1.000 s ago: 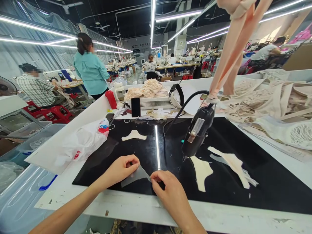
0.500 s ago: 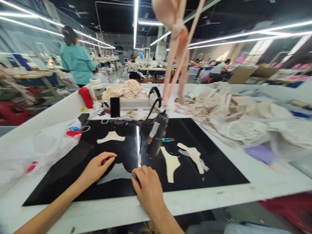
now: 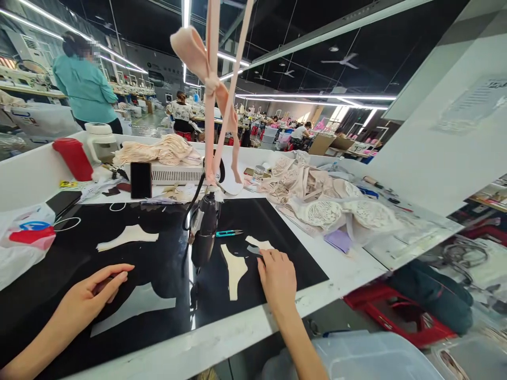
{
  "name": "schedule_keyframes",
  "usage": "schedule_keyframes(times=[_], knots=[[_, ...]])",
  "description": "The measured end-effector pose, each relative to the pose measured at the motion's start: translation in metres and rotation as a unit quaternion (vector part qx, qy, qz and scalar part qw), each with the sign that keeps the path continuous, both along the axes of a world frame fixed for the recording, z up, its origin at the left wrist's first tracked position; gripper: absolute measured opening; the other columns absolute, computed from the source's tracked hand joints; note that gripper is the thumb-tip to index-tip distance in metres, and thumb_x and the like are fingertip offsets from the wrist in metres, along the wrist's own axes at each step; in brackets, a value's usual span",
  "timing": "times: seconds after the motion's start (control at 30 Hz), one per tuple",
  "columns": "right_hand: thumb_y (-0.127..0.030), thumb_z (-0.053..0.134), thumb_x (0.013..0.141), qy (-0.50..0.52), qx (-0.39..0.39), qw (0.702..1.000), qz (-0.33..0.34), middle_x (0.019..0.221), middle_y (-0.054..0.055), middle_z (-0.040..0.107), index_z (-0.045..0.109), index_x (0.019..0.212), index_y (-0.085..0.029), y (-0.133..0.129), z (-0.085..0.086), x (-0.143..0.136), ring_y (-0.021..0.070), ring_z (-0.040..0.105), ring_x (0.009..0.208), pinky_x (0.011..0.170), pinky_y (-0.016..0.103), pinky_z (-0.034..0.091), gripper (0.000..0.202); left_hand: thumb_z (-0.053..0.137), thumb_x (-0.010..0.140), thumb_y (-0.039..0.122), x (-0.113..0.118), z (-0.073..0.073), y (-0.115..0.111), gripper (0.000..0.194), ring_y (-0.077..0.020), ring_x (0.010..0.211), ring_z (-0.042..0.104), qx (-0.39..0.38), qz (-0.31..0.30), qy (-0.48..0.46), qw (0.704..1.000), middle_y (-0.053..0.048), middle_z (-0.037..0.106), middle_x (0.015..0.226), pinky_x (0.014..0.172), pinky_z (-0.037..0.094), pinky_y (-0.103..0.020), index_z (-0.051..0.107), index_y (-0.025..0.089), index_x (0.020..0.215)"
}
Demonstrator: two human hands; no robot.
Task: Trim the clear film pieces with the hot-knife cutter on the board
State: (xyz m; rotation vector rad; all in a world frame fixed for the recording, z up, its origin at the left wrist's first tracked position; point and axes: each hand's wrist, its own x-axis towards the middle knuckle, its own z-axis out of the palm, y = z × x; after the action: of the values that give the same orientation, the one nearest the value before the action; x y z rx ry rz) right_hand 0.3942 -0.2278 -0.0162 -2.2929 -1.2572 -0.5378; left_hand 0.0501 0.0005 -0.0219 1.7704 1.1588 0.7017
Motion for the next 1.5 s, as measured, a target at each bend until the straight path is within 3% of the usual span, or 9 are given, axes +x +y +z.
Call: schedule_keyframes(times=[0.2, 0.43, 0.53, 0.67, 0.87, 1.03, 1.23, 1.33, 1.5], knots=[[-0.018, 0.051, 0.097, 0.01, 0.013, 1.0, -0.012, 0.11, 0.013, 0.071, 0.073, 0.102, -0.021, 0.012, -0.004, 0.006, 0.0269, 0.06, 0.102, 0.086, 0.039, 0.04, 0.023, 0.064, 0.074, 0.069, 0.004, 0.006, -0.005, 0.055, -0.0161, 0.054, 0.051, 0.0, 0.015, -0.01, 1.0, 0.004, 0.052, 0.058, 0.049, 0.04, -0.024, 0.074, 0.024, 0.104], [-0.044, 0.06, 0.092, 0.157, 0.158, 0.975, -0.028, 0.104, 0.01, 0.075, 0.076, 0.093, -0.021, 0.004, 0.0, 0.023, 0.0259, 0.063, 0.097, 0.09, 0.041, 0.044, 0.027, 0.066, 0.072, 0.068, 0.003, 0.004, -0.003, 0.056, -0.0143, 0.051, 0.049, -0.013, 0.012, -0.016, 1.0, 0.004, 0.05, 0.056, 0.046, 0.039, -0.022, 0.074, 0.023, 0.105], [-0.055, 0.062, 0.088, 0.247, 0.266, 0.93, -0.062, 0.095, 0.008, 0.076, 0.074, 0.097, -0.019, -0.006, 0.001, 0.038, 0.0232, 0.068, 0.086, 0.081, 0.037, 0.052, 0.039, 0.066, 0.072, 0.069, 0.002, 0.001, 0.0, 0.057, -0.014, 0.05, 0.048, -0.009, 0.011, -0.017, 1.0, 0.005, 0.05, 0.056, 0.045, 0.037, -0.022, 0.074, 0.024, 0.106], [-0.066, 0.067, 0.079, 0.335, 0.405, 0.844, -0.108, 0.081, 0.004, 0.074, 0.068, 0.102, -0.018, -0.016, 0.002, 0.051, 0.0192, 0.07, 0.072, 0.07, 0.032, 0.057, 0.053, 0.066, 0.07, 0.072, -0.001, -0.007, 0.009, 0.06, -0.0157, 0.051, 0.052, -0.006, -0.009, 0.005, 1.0, 0.003, 0.053, 0.056, 0.043, 0.036, -0.022, 0.075, 0.024, 0.106], [-0.063, 0.083, 0.064, 0.427, 0.471, 0.764, -0.112, 0.072, -0.002, 0.071, 0.066, 0.097, -0.019, -0.021, 0.008, 0.042, 0.0111, 0.061, 0.05, 0.055, 0.026, 0.055, 0.057, 0.064, 0.072, 0.073, -0.005, -0.009, 0.016, 0.061, -0.0161, 0.051, 0.053, 0.008, -0.017, 0.03, 0.999, 0.003, 0.054, 0.056, 0.042, 0.035, -0.022, 0.075, 0.025, 0.109], [-0.059, 0.087, 0.061, 0.497, 0.449, 0.741, -0.039, 0.067, -0.003, 0.067, 0.067, 0.096, -0.02, -0.015, 0.027, 0.013, 0.0125, 0.061, 0.055, 0.056, 0.027, 0.055, 0.056, 0.066, 0.07, 0.071, -0.002, -0.005, 0.011, 0.06, -0.0149, 0.048, 0.049, 0.005, -0.01, 0.015, 1.0, 0.004, 0.052, 0.055, 0.041, 0.034, -0.022, 0.075, 0.025, 0.107], [-0.054, 0.083, 0.073, 0.589, 0.345, 0.727, 0.076, 0.062, -0.004, 0.062, 0.066, 0.092, -0.021, -0.008, 0.052, -0.037, 0.0114, 0.055, 0.057, 0.059, 0.025, 0.049, 0.042, 0.068, 0.067, 0.075, 0.0, 0.002, 0.012, 0.072, -0.0106, 0.043, 0.039, -0.065, -0.03, -0.019, 0.997, 0.006, 0.049, 0.057, 0.042, 0.034, -0.022, 0.071, 0.02, 0.113], [-0.052, 0.081, 0.079, 0.612, 0.284, 0.726, 0.133, 0.054, -0.005, 0.057, 0.066, 0.09, -0.02, -0.002, 0.059, -0.067, 0.0099, 0.048, 0.052, 0.053, 0.022, 0.039, 0.037, 0.067, 0.069, 0.074, 0.001, 0.014, 0.002, 0.068, -0.0125, 0.048, 0.045, -0.054, -0.047, -0.021, 0.997, 0.004, 0.052, 0.06, 0.044, 0.037, -0.022, 0.073, 0.021, 0.111], [-0.057, 0.075, 0.082, 0.644, 0.147, 0.708, 0.248, 0.055, -0.006, 0.057, 0.066, 0.085, -0.019, 0.017, 0.057, -0.127, 0.0074, 0.043, 0.046, 0.05, 0.022, 0.037, 0.039, 0.069, 0.078, 0.065, 0.009, 0.032, -0.049, 0.045, -0.0251, 0.089, 0.067, -0.081, -0.209, -0.042, 0.974, -0.006, 0.073, 0.094, 0.074, 0.057, -0.03, 0.079, 0.028, 0.103]])
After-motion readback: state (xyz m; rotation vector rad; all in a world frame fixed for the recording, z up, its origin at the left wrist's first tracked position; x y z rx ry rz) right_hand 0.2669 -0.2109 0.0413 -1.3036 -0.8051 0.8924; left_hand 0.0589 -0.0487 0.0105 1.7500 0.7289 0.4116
